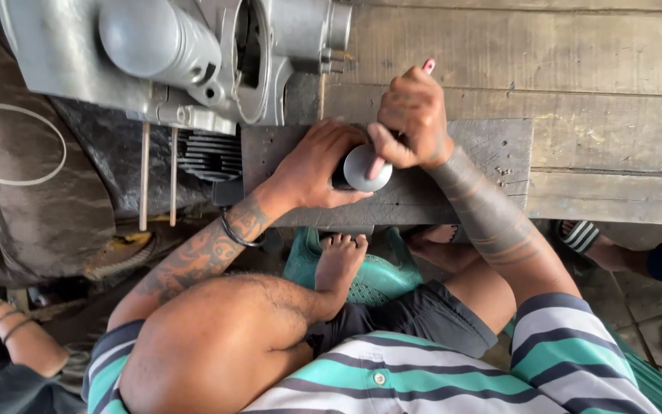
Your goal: A person is manually sanding the outer surface of a motorcycle piston using a piece of sandpaper to smooth the finish.
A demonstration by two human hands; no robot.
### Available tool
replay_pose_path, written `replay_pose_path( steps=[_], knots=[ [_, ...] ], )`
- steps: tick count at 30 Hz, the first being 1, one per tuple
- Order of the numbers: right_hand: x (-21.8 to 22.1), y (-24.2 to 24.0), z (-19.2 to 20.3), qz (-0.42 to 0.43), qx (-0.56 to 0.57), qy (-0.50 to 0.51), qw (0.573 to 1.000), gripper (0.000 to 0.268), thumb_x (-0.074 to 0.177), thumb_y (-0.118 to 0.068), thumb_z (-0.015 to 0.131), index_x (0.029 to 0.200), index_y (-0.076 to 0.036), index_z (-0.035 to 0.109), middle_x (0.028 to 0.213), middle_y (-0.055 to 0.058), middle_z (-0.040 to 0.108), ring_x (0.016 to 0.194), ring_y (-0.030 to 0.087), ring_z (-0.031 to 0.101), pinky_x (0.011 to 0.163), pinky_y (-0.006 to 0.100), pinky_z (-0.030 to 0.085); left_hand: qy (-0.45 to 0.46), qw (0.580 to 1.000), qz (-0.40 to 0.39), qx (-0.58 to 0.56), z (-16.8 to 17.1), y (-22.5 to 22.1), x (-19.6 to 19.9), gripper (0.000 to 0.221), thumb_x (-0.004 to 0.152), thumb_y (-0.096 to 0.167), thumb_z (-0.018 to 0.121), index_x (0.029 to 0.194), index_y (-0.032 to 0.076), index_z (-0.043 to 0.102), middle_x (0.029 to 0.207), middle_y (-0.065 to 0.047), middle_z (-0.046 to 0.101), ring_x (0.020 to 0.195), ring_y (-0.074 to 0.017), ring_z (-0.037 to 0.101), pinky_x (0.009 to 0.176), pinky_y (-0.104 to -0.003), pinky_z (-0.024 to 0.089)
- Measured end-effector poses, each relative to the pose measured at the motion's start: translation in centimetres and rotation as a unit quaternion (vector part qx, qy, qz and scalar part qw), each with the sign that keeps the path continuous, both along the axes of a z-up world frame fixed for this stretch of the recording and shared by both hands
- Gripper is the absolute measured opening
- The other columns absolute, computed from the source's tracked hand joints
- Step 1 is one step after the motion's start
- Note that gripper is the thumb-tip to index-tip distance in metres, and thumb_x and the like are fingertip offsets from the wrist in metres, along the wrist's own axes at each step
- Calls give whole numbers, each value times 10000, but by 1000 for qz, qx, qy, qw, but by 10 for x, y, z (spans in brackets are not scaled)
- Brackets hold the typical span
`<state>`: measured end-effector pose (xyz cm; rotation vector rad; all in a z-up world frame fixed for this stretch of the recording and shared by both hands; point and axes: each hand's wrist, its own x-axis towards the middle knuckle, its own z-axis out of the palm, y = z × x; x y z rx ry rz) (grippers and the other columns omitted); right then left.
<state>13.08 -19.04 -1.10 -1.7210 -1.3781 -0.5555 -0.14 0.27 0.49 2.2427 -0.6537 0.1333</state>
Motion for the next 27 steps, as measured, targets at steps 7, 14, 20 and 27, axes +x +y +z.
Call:
replay_pose_path(
  steps=[7,14,20,27],
  knots=[
    [4,-4,4,-22,18,14,999,494,1019,-231,486,541,-109,466,486,28,385,500,192,294,676,430,322,-22,1000,-5,14,-1,2,-1,701,806,445,865,1262,7,561,1237,-162,642,1185,-364,588,1105,-507,400],
    [9,-1,-5,-40,-26,27,998,521,1064,-316,479,589,-105,519,529,28,483,510,172,361,673,411,330,-27,999,0,16,-9,2,-1,738,788,487,868,1267,30,543,1238,-144,615,1191,-364,569,1138,-495,381],
    [-2,1,6,26,3,-12,1000,473,999,-236,530,549,-94,496,520,38,440,518,203,343,645,410,293,-12,1000,-3,2,-1,1,0,675,789,458,860,1246,54,572,1228,-102,643,1173,-323,588,1115,-475,374],
    [6,-8,-6,-36,-4,32,999,507,1041,-279,510,562,-119,456,509,19,418,505,178,322,667,407,319,-22,1000,-4,18,-6,1,0,726,803,519,847,1253,30,554,1240,-130,628,1193,-348,572,1108,-489,395]
  ],
)
